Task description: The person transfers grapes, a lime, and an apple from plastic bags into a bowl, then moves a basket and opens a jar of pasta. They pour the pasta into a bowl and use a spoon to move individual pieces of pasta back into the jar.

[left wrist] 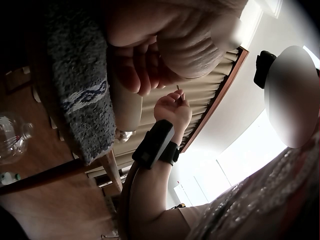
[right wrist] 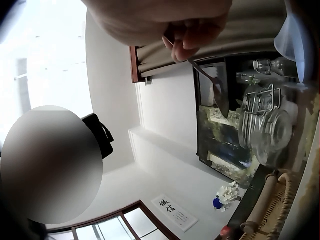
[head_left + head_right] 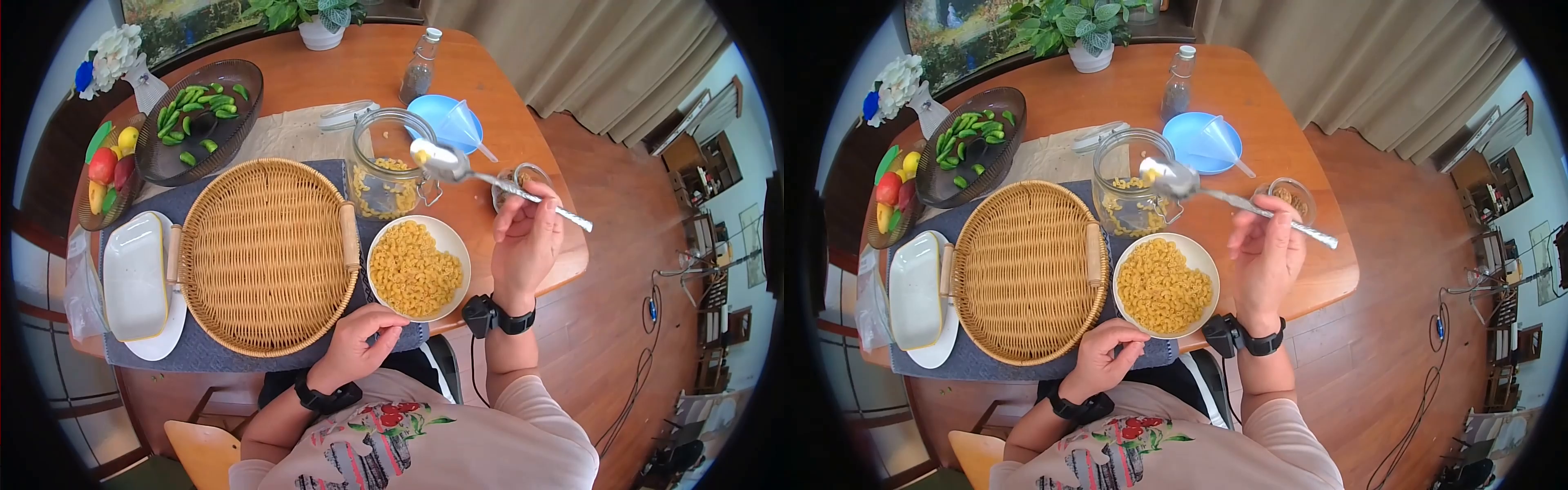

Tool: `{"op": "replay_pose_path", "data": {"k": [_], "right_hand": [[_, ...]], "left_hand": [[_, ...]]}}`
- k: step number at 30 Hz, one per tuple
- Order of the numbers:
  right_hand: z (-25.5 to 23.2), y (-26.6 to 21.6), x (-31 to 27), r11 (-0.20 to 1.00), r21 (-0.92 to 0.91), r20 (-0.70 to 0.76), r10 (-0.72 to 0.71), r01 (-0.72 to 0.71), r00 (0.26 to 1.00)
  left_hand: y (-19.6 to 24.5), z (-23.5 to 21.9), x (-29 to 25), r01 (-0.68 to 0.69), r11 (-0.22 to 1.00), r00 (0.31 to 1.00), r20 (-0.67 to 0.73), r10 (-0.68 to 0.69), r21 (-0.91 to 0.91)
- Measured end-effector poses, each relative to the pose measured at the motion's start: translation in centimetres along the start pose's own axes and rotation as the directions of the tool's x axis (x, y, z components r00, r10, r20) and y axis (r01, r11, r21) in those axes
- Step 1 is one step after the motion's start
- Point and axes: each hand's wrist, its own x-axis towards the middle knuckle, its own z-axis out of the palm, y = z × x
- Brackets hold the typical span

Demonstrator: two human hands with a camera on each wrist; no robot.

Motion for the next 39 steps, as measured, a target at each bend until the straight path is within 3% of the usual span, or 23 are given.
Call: {"op": "replay_pose_path", "data": {"k": [2,6,13,18,20,26,28,29,31,34,38,39], "right_hand": [[1.1,-0.1,-0.2,0.990,-0.142,0.017,-0.023,0.025,1.000],[1.4,0.2,-0.8,0.964,-0.247,0.101,-0.078,0.101,0.992],[0.1,-0.2,-1.5,0.962,-0.248,0.055,-0.103,0.114,0.993],[-1.7,-0.3,-2.5,0.992,-0.068,-0.044,-0.108,0.105,0.993],[-2.0,-0.2,-2.7,0.994,-0.073,-0.095,-0.091,0.084,0.991],[-4.4,1.0,-3.8,0.971,-0.235,-0.047,-0.063,0.051,0.997],[-4.4,1.2,-4.2,0.870,-0.482,-0.013,-0.131,0.108,0.991],[-4.8,1.3,-4.4,0.869,-0.482,-0.016,-0.131,0.107,0.991],[-5.4,1.5,-4.6,0.701,-0.665,0.187,-0.175,0.256,0.967],[-5.4,1.3,-4.9,0.627,-0.719,0.252,-0.164,0.298,0.954],[-5.8,1.9,-5.2,0.689,-0.699,0.152,-0.119,0.192,0.981],[-5.7,2.0,-5.3,0.745,-0.659,0.071,-0.070,0.099,0.995]], "left_hand": [[0.0,0.0,0.0,-0.022,1.000,1.000,0.005,0.022,0.006],[0.1,0.0,0.0,-0.029,1.000,1.000,0.000,0.029,-0.004],[0.1,0.0,0.1,-0.036,0.999,0.999,0.001,0.036,-0.002],[0.2,-0.1,0.2,-0.038,0.999,0.999,-0.003,0.038,0.011],[0.2,0.0,0.2,-0.037,0.999,0.999,0.000,0.037,0.012],[0.2,-0.1,0.1,-0.026,1.000,1.000,0.001,0.026,0.014],[0.2,-0.1,0.0,0.020,1.000,1.000,0.007,-0.020,0.009],[0.3,-0.1,0.0,0.020,1.000,1.000,0.009,-0.020,0.009],[0.3,-0.2,0.1,0.018,1.000,1.000,0.011,-0.019,0.015],[0.4,-0.1,0.1,0.020,1.000,1.000,0.004,-0.020,0.009],[0.2,-0.1,0.0,0.027,1.000,1.000,0.010,-0.027,0.002],[0.2,0.0,-0.1,0.031,1.000,0.999,0.005,-0.031,0.000]]}}
